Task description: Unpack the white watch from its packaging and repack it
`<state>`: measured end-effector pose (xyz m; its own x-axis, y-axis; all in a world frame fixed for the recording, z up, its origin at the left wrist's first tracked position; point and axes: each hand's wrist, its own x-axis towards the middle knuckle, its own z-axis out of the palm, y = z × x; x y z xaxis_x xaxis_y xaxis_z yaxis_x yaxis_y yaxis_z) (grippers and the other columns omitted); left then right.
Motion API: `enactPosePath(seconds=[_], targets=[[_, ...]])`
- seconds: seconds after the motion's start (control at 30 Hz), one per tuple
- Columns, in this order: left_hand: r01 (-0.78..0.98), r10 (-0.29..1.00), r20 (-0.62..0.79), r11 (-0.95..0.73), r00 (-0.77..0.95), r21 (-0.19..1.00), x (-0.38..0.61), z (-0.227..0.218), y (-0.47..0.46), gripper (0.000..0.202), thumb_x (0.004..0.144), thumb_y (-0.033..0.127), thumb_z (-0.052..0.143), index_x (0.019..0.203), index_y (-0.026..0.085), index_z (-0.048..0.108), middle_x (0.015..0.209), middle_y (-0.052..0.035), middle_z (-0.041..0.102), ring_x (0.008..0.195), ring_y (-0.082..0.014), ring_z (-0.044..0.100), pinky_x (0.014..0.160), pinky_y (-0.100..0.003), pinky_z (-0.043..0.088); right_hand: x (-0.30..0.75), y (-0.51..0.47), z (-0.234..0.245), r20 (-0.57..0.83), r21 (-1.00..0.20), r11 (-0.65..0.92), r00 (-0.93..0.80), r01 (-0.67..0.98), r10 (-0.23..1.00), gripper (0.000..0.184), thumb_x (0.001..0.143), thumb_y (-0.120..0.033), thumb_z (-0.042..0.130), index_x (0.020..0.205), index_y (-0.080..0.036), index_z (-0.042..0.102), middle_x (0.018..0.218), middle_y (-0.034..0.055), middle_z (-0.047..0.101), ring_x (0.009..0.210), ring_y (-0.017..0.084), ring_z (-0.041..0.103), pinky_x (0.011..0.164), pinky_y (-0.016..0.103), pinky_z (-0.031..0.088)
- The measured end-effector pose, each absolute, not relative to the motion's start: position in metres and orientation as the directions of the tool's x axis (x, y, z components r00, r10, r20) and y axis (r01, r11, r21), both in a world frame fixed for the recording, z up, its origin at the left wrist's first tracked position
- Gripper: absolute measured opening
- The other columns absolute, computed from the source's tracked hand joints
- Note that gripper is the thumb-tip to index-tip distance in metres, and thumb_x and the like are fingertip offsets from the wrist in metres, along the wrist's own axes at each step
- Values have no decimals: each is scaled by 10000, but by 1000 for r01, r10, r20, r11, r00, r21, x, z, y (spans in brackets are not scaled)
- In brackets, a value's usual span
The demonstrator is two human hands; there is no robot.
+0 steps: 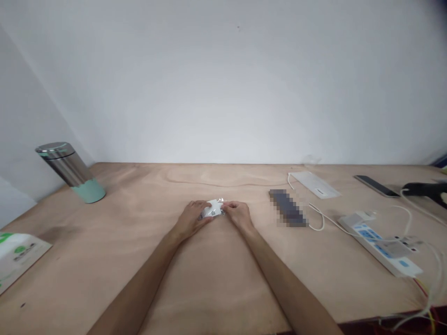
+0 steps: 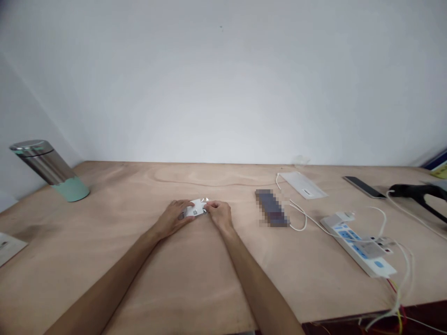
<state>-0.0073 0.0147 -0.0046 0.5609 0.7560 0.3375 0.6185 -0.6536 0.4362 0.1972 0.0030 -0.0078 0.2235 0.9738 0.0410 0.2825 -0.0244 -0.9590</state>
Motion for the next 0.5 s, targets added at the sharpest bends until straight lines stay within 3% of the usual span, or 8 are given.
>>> enactPosePath(seconds=[0.2,0.5], targets=[[652,771,364,-637,523,411,-6,-3,12,369,840,409,585,1175,254,577,1197,-48,591,1038,-246,487,938,-409,379,194,4,-14,52,-956,-12,208,293,977,214,640,-354,623,650,-158,709,613,6,659,586,145,565,554,233,386],[538,741,392,-667,544,514,-5,-7,14,359,853,369,575,1186,234,557,1194,-83,562,1128,-245,488,985,-419,387,189,0,-10,-65,-997,-72,173,33,983,185,560,-325,667,624,-165,599,535,-38,552,457,82,418,444,202,304]])
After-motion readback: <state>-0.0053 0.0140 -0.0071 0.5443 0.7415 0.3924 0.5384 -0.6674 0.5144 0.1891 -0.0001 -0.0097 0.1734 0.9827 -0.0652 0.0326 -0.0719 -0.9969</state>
